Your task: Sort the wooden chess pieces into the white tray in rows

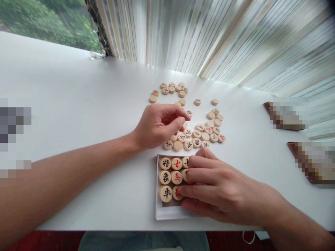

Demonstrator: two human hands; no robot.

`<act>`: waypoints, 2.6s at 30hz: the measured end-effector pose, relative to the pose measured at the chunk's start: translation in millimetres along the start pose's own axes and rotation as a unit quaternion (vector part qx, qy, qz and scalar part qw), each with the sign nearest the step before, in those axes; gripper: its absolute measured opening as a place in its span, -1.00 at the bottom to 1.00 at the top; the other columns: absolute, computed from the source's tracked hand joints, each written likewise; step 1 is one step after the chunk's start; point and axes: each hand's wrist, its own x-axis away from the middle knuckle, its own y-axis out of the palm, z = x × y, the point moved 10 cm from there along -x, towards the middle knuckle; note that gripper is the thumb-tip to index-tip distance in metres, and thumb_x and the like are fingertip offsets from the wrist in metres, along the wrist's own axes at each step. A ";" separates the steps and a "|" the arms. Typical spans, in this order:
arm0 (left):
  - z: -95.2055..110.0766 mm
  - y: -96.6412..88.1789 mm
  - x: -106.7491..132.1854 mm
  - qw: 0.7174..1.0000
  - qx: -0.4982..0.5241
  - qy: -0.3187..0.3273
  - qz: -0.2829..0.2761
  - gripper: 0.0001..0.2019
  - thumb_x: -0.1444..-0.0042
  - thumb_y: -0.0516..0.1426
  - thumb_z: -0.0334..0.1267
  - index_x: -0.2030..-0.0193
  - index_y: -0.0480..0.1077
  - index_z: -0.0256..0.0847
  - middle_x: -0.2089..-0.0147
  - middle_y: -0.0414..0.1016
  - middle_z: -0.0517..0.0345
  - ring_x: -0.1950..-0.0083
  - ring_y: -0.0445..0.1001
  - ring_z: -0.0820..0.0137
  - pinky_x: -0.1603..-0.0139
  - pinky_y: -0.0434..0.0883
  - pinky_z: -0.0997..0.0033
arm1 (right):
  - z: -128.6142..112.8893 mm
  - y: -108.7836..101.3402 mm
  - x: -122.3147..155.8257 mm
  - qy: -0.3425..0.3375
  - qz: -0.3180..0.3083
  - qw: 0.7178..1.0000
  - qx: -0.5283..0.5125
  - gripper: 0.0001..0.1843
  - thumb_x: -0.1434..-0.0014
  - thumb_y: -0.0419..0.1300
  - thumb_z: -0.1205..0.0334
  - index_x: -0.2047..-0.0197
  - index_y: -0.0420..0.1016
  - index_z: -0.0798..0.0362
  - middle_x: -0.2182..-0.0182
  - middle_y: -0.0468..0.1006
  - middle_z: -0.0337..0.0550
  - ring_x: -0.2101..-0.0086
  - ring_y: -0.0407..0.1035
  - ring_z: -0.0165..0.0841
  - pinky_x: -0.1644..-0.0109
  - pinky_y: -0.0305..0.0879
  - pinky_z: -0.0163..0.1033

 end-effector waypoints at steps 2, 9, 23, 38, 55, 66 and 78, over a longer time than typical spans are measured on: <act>-0.1 0.1 0.2 1.000 0.000 -0.002 0.000 -0.85 -0.22 0.19 -0.41 0.23 0.64 -0.33 0.44 0.64 0.09 0.44 0.63 0.44 0.45 0.54 0.56 | 0.1 2.5 -0.7 -0.001 -0.011 1.000 0.002 -0.86 -0.47 0.27 0.28 0.18 0.64 0.05 0.27 0.62 -0.20 0.20 0.35 -0.28 -0.05 0.15 -0.12; 0.3 0.1 0.2 1.000 0.005 -0.001 -0.003 -0.84 -0.21 0.19 -0.41 0.22 0.63 -0.33 0.43 0.64 0.09 0.44 0.63 0.45 0.43 0.53 0.56 | -2.8 4.7 -3.9 -0.006 -0.010 0.999 0.033 -0.74 -0.51 0.22 0.28 0.26 0.62 0.05 0.33 0.60 -0.21 0.23 0.36 -0.30 0.00 0.21 -0.11; 0.4 0.4 0.0 1.000 0.004 0.002 -0.004 -0.85 -0.21 0.18 -0.42 0.23 0.63 -0.33 0.45 0.63 0.09 0.47 0.60 0.47 0.47 0.51 0.57 | -7.4 10.6 -4.7 -0.033 0.006 0.997 0.067 -0.58 -0.49 0.23 0.33 0.47 0.45 0.07 0.41 0.49 -0.24 0.30 0.30 -0.34 0.11 0.15 -0.11; 1.5 0.3 0.5 1.000 0.001 0.003 -0.003 -0.84 -0.21 0.18 -0.43 0.22 0.63 -0.37 0.44 0.64 0.09 0.44 0.62 0.48 0.44 0.52 0.60 | -1.9 -18.6 -1.1 -0.048 0.124 0.991 0.003 -0.80 -0.35 0.38 0.30 0.35 0.63 0.11 0.51 0.54 -0.19 0.41 0.30 -0.30 0.22 0.18 -0.06; -2.2 -6.4 -1.2 1.000 0.001 -0.003 0.015 -0.85 -0.19 0.21 -0.40 0.21 0.65 -0.36 0.39 0.69 0.05 0.41 0.66 0.43 0.46 0.55 0.58 | 137.9 -73.8 67.7 0.273 0.503 0.812 -0.114 -0.77 -0.32 0.32 0.15 0.34 0.75 0.00 0.50 0.64 -0.19 0.46 0.45 -0.32 0.35 0.34 -0.20; -6.2 -34.1 -9.6 0.997 -0.041 0.004 0.072 -0.87 -0.21 0.24 -0.34 0.23 0.65 -0.29 0.46 0.65 0.13 0.47 0.62 0.44 0.46 0.57 0.55 | 172.3 -87.6 86.7 0.307 0.545 0.767 -0.142 -0.82 -0.24 0.33 0.16 0.27 0.75 0.04 0.43 0.66 -0.16 0.36 0.49 -0.30 0.25 0.38 -0.19; -6.7 -33.7 -8.3 0.996 -0.051 -0.013 0.070 -0.88 -0.19 0.26 -0.32 0.23 0.65 -0.27 0.45 0.64 0.14 0.46 0.61 0.43 0.45 0.56 0.52 | 193.8 -73.3 72.1 0.357 0.353 0.857 -0.115 -0.76 -0.11 0.31 0.18 0.27 0.76 0.12 0.39 0.70 -0.09 0.44 0.40 -0.35 0.36 0.26 -0.24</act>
